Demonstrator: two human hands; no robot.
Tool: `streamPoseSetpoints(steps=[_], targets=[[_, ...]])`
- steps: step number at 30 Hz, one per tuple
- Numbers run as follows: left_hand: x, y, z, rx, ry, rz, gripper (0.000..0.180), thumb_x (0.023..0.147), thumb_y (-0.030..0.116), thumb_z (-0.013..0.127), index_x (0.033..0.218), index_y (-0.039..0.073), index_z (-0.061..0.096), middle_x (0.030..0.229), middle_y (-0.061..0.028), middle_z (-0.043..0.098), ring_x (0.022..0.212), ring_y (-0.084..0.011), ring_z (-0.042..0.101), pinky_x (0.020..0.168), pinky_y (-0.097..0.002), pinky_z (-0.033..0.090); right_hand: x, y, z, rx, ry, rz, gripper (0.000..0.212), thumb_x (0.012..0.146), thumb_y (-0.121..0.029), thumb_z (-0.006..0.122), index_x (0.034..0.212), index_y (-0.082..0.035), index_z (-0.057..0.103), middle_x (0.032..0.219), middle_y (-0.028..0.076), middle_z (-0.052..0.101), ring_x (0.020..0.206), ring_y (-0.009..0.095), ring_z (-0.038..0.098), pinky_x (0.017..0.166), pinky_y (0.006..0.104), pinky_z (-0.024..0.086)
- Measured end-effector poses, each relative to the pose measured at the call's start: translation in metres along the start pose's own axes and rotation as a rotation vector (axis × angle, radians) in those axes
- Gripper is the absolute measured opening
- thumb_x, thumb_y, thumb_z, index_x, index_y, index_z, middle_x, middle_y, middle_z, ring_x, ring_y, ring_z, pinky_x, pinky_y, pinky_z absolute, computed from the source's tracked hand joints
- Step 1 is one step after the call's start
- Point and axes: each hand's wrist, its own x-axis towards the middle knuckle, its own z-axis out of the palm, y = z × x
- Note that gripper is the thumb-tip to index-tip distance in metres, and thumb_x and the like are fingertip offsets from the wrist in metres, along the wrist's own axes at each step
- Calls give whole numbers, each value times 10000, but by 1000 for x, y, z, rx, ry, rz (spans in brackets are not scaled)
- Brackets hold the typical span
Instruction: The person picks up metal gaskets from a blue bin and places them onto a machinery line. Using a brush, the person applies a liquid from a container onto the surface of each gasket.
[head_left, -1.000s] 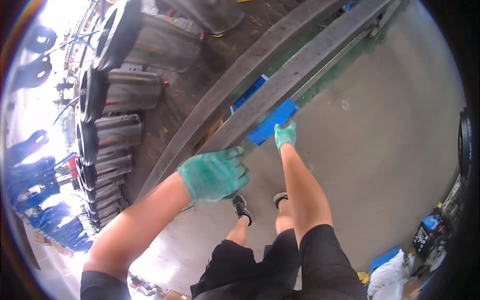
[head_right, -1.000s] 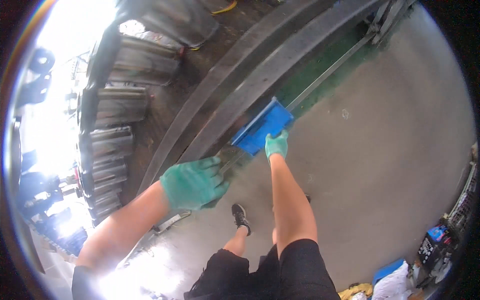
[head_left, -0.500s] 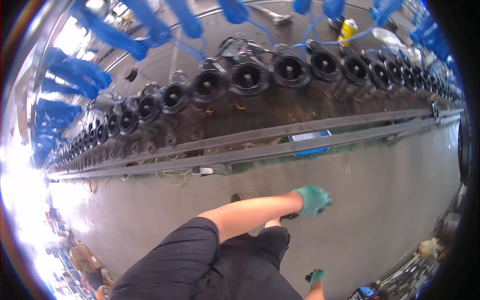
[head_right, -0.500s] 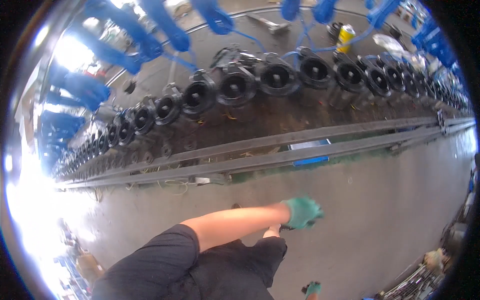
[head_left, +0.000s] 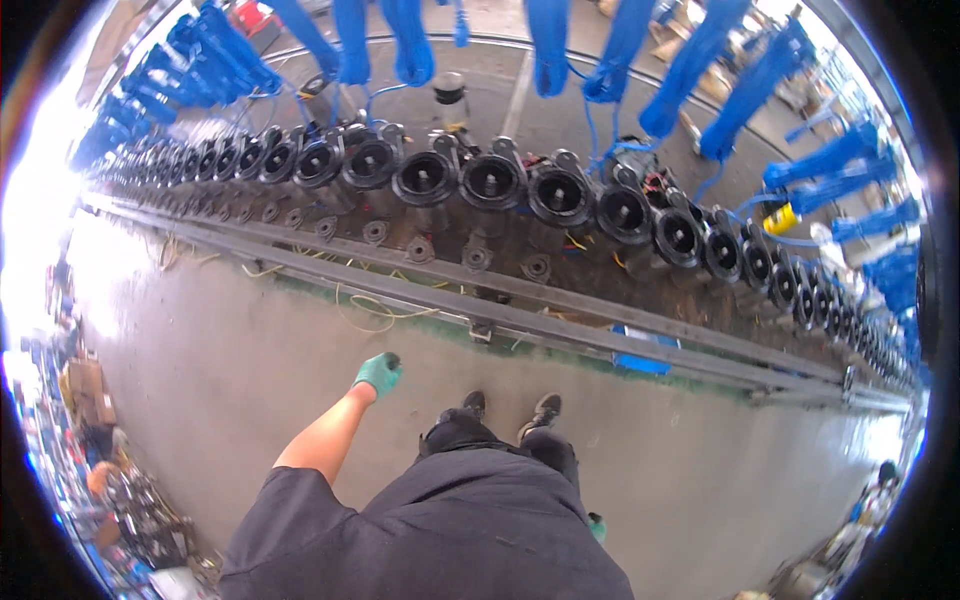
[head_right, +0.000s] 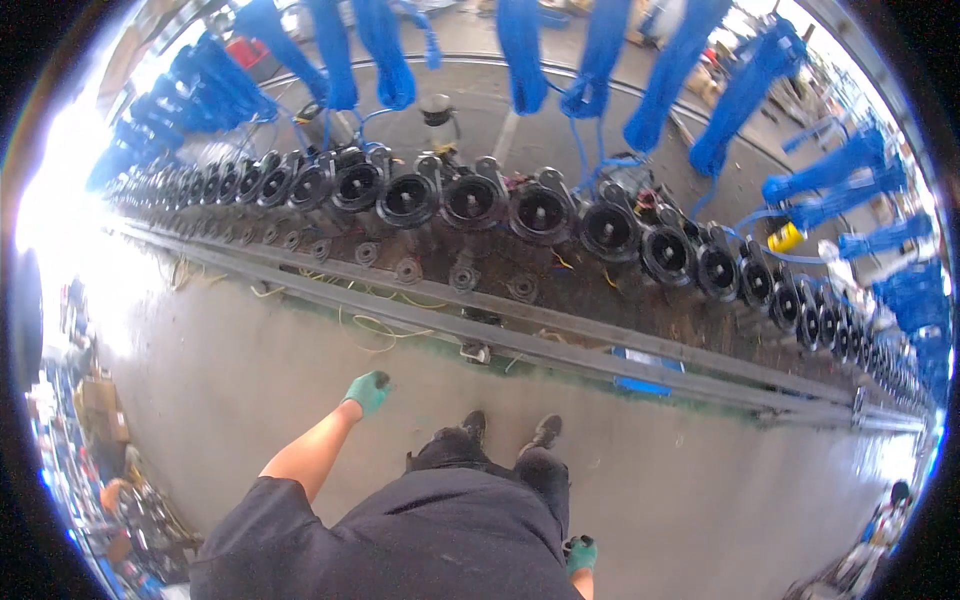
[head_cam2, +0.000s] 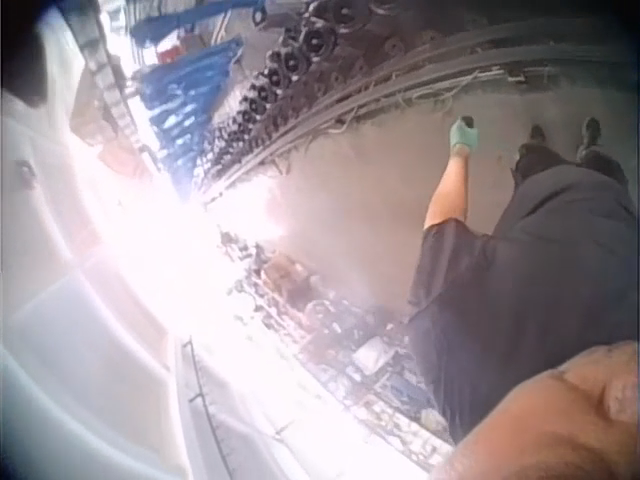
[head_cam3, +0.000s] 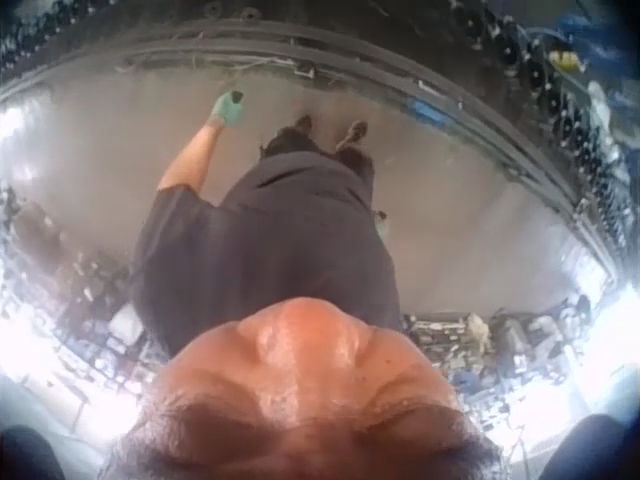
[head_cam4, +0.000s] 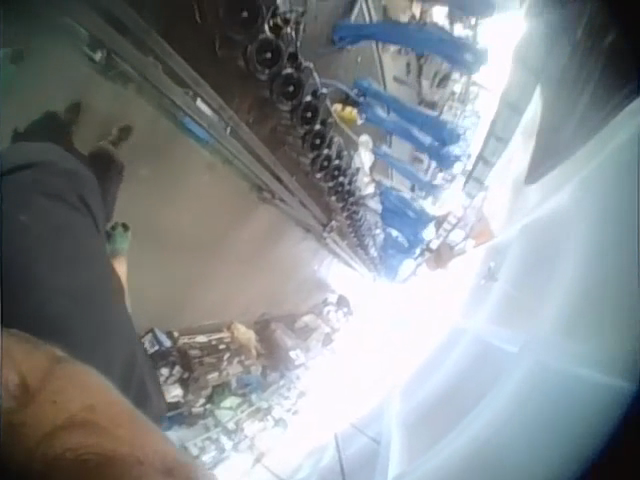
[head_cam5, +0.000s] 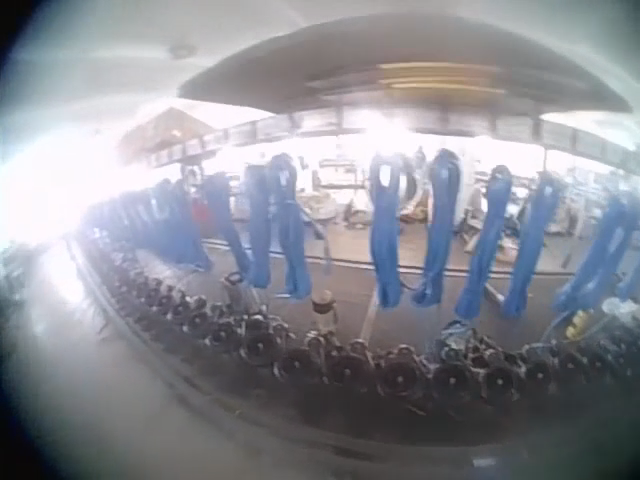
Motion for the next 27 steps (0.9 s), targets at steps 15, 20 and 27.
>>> streamPoseSetpoints(steps=[15, 20, 27], targets=[[-391, -102, 119, -781, 461, -1217, 361, 909, 270, 674, 1135, -8, 722, 888, -113, 751, 731, -178, 694, 708, -345, 564, 192, -454, 95, -644, -605, 233, 249, 1010, -149, 501, 1239, -51, 505, 1031, 237, 661, 768, 436, 710, 642, 566, 634], [-447, -105, 163, -1067, 591, -1462, 297, 902, 197, 694, 1100, -23, 712, 847, -117, 728, 684, -189, 676, 641, -341, 561, 131, -524, 229, -812, -781, 2, 229, 1010, -130, 530, 1224, -49, 534, 993, 224, 673, 724, 393, 712, 617, 517, 636], [-458, -183, 165, -1314, 664, -1588, 342, 925, 178, 692, 1186, -42, 681, 958, -134, 738, 721, -200, 682, 673, -346, 567, -63, -634, 431, -1002, -843, -292, 227, 995, -126, 573, 1185, -24, 643, 911, 155, 703, 662, 280, 703, 563, 426, 612]])
